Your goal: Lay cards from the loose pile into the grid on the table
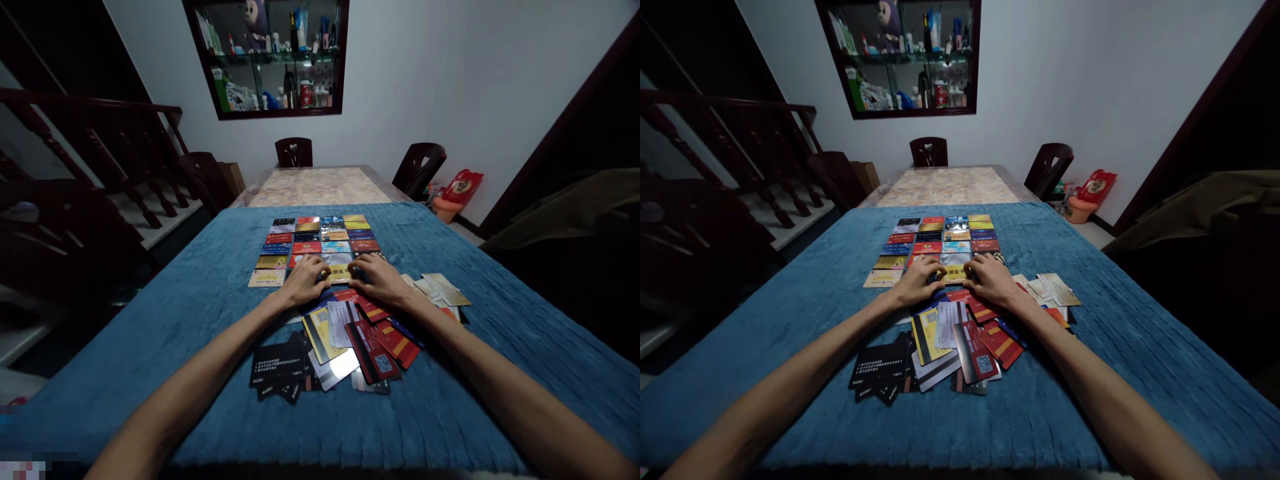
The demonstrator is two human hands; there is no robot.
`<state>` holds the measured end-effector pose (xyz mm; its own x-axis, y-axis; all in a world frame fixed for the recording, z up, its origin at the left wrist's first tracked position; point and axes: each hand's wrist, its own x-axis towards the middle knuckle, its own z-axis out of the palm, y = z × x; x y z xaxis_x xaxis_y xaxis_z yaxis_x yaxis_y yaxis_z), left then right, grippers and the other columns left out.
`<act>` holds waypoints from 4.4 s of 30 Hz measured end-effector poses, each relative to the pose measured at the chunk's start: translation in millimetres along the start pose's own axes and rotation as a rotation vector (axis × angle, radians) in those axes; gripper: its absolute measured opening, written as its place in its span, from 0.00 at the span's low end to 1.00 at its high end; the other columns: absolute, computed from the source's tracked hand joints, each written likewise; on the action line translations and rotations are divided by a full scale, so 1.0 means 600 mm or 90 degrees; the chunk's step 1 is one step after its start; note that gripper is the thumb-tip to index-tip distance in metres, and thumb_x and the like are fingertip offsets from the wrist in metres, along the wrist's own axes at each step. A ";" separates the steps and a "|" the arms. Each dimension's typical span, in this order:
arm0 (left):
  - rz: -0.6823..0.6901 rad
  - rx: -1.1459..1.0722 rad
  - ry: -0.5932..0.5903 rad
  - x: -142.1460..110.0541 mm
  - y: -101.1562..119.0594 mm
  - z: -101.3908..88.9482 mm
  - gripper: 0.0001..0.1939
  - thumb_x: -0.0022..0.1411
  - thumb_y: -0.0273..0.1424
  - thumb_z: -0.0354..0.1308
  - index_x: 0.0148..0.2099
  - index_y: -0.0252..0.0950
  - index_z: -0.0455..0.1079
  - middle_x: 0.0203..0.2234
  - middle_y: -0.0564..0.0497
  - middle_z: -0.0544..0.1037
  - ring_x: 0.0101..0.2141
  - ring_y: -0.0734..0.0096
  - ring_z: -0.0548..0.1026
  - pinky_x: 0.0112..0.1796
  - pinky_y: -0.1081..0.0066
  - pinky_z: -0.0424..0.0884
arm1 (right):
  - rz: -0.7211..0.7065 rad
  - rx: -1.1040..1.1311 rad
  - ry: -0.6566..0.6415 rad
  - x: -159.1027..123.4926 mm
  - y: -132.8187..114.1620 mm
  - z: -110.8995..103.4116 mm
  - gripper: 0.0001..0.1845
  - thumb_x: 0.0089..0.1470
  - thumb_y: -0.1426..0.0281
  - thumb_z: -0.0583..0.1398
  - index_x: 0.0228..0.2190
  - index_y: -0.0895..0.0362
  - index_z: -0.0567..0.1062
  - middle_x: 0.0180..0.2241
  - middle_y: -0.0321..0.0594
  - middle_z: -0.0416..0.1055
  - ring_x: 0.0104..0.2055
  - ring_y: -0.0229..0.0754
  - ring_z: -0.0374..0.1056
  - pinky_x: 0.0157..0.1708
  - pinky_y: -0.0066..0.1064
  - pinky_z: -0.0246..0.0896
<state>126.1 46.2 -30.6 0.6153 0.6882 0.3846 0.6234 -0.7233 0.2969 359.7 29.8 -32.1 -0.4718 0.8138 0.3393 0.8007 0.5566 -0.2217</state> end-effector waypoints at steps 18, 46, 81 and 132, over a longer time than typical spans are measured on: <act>0.002 0.041 -0.053 0.001 0.007 -0.003 0.06 0.61 0.27 0.59 0.40 0.37 0.76 0.42 0.45 0.76 0.45 0.57 0.69 0.49 0.56 0.68 | 0.026 0.013 -0.036 -0.003 -0.003 0.001 0.12 0.57 0.64 0.62 0.41 0.56 0.77 0.41 0.45 0.74 0.44 0.46 0.68 0.43 0.35 0.62; 0.037 0.036 0.028 0.004 0.018 -0.005 0.08 0.64 0.29 0.56 0.43 0.35 0.76 0.42 0.44 0.77 0.46 0.56 0.68 0.50 0.52 0.67 | 0.078 0.019 0.053 -0.024 0.050 -0.060 0.10 0.58 0.70 0.58 0.35 0.55 0.80 0.39 0.44 0.79 0.41 0.47 0.71 0.42 0.35 0.61; 0.145 0.052 -0.149 -0.007 0.157 -0.003 0.11 0.58 0.35 0.59 0.42 0.36 0.74 0.39 0.45 0.76 0.45 0.56 0.67 0.47 0.56 0.63 | -0.030 0.089 -0.143 -0.092 0.005 -0.097 0.15 0.60 0.61 0.57 0.40 0.56 0.79 0.39 0.46 0.74 0.43 0.47 0.66 0.46 0.39 0.60; -0.003 -0.166 0.125 0.003 0.080 0.001 0.13 0.60 0.20 0.56 0.43 0.36 0.78 0.34 0.49 0.80 0.36 0.67 0.77 0.41 0.67 0.73 | -0.095 0.021 0.108 -0.092 -0.011 -0.059 0.29 0.51 0.75 0.59 0.55 0.55 0.65 0.49 0.50 0.71 0.50 0.53 0.67 0.47 0.44 0.64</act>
<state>157.5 13.0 -16.3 0.4922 0.6861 0.5357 0.4666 -0.7275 0.5029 393.6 -24.8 -16.8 -0.5130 0.6838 0.5188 0.7127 0.6762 -0.1865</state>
